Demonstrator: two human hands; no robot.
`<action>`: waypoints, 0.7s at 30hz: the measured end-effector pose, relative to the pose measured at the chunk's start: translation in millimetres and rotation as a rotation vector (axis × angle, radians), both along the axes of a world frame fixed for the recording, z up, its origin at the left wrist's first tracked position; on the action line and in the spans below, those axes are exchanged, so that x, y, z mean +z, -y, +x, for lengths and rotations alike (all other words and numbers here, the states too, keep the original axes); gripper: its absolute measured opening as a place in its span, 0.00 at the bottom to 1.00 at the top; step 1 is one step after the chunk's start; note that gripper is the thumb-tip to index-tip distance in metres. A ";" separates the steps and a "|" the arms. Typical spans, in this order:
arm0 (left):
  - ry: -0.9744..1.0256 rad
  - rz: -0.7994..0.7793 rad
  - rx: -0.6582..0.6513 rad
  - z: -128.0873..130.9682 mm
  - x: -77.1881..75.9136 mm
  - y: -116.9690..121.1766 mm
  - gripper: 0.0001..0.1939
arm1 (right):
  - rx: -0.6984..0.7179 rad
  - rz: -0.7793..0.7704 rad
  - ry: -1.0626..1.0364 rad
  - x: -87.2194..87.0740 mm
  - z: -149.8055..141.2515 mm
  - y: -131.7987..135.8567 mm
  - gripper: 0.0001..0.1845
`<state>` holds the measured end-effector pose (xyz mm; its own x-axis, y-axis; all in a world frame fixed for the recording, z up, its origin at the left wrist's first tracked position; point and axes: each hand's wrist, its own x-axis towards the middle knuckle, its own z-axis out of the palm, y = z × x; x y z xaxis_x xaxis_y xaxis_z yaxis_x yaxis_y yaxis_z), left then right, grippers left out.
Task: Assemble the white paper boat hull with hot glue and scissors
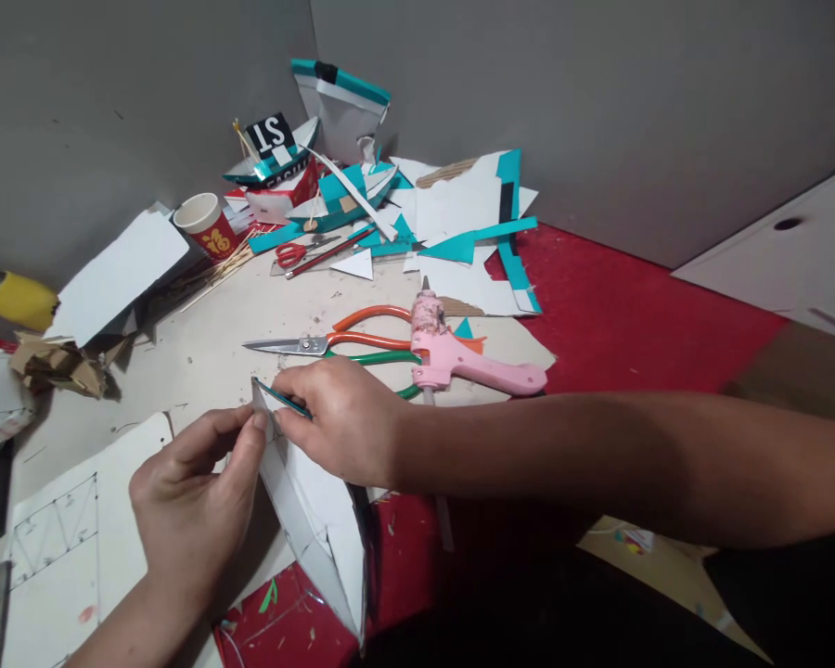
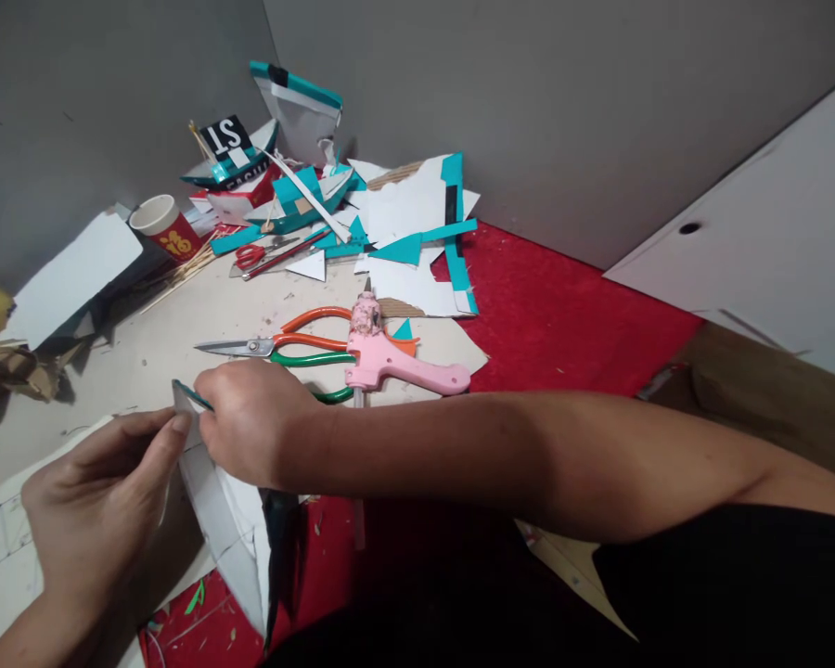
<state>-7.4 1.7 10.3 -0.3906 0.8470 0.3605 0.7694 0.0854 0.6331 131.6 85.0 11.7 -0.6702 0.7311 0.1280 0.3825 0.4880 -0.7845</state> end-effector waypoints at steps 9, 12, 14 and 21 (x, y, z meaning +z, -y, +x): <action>0.065 -0.041 0.021 7.0 -1.7 -0.1 0.03 | 0.013 -0.046 0.033 3.9 2.2 -0.6 0.09; 0.112 -0.052 -0.032 6.3 -2.5 -3.0 0.02 | 0.009 -0.089 0.007 2.1 2.2 -2.5 0.12; 0.178 -0.064 -0.076 4.8 -1.8 -4.7 0.02 | 0.012 -0.113 -0.033 0.8 2.1 -4.6 0.13; 0.572 -0.090 -0.148 -5.3 0.6 -9.9 0.12 | 0.052 -0.210 -0.131 -5.6 -1.7 -9.9 0.09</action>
